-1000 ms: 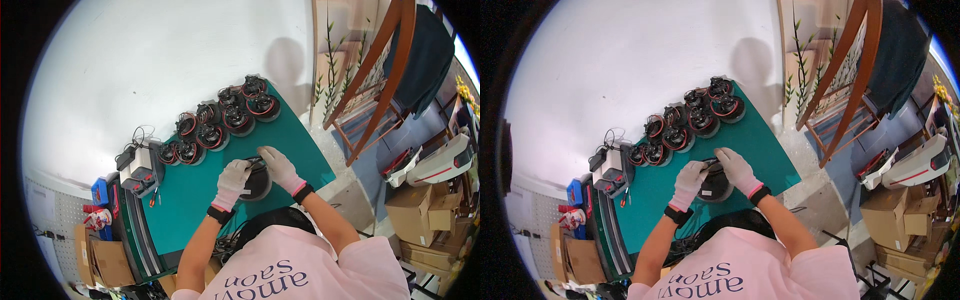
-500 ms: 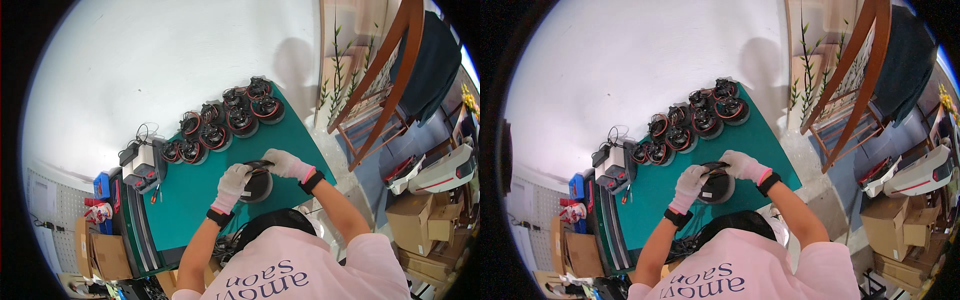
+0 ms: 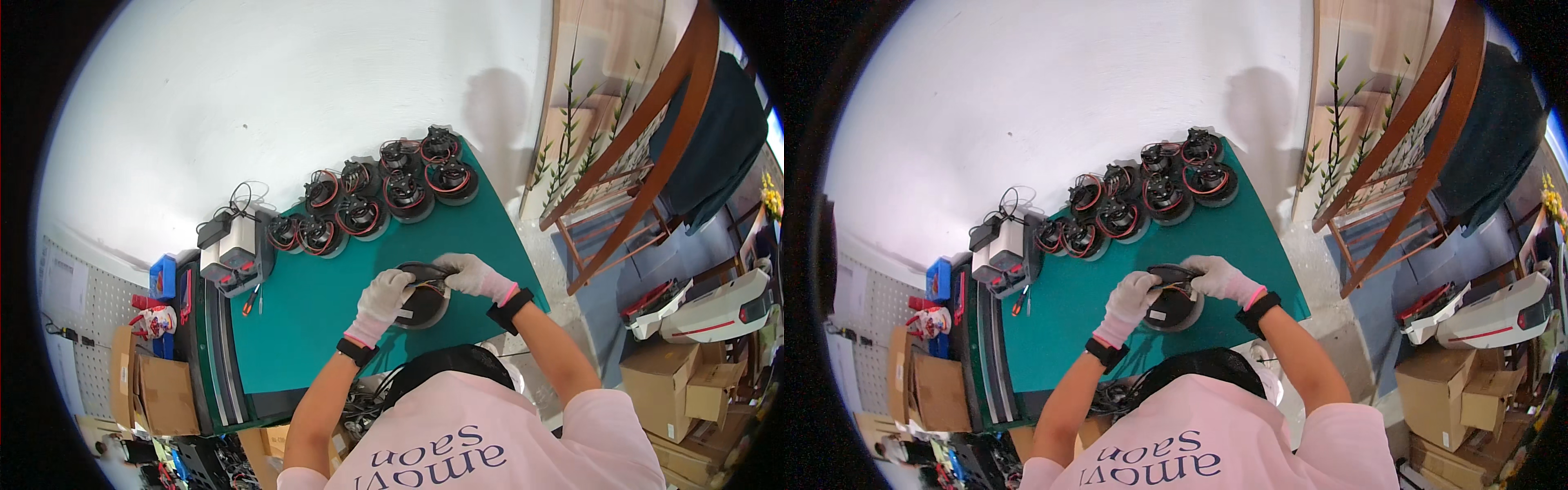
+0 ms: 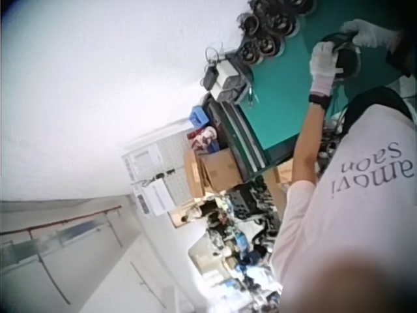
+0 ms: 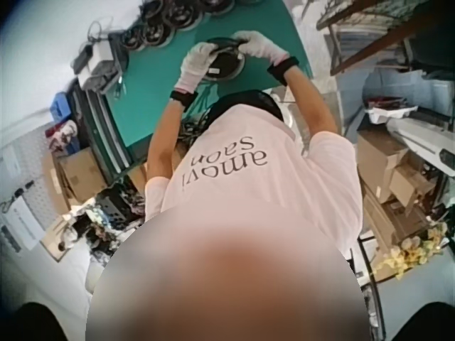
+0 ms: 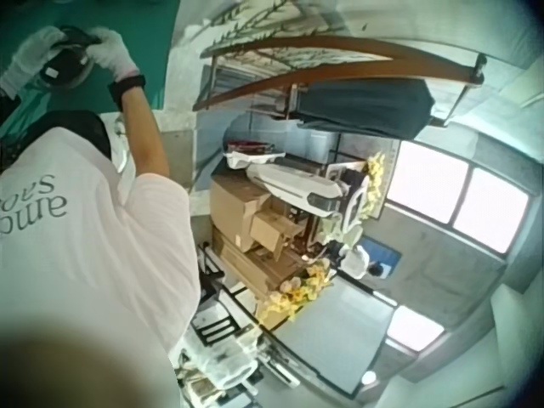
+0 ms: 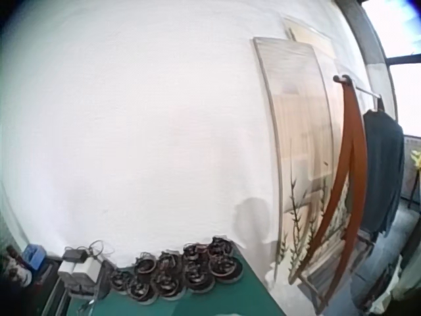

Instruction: The recorder is assembling and inspecting a electronic component, likely a motor or sensor, by connecting wires and checking the assembly.

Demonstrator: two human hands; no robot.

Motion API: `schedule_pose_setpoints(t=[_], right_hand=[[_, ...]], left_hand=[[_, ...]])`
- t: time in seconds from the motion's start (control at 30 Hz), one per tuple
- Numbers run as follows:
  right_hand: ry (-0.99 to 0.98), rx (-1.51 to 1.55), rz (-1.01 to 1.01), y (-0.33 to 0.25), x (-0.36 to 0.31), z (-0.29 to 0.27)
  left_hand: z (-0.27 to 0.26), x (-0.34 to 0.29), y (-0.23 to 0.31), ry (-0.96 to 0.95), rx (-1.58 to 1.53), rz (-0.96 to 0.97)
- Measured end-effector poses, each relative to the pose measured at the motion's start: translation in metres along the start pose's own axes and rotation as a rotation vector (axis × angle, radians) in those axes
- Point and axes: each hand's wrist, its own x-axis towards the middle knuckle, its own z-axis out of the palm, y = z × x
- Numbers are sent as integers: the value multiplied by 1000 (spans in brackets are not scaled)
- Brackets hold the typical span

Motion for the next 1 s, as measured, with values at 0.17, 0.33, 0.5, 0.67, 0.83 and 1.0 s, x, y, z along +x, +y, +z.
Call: schedule_pose_setpoints(t=[0.17,0.33,0.5,0.67,0.83,1.0], right_hand=[[164,-123,-11,3,-2,4],[379,129,-127,19,7,14],[459,64,-135,34,17,15],[395,66,-5,36,20,12],[294,61,85,47,11,20],[269,210,76,51,-4,28]], left_hand=[[2,-2,3,-45,134,74],[-5,-7,7,-77,128,51],[-15,-24,-15,-396,153,289],[-14,-66,-62,-166,-146,120],[-3,-76,-107,147,-1083,-609],[-3,-29,-113,168,-1156,-679]])
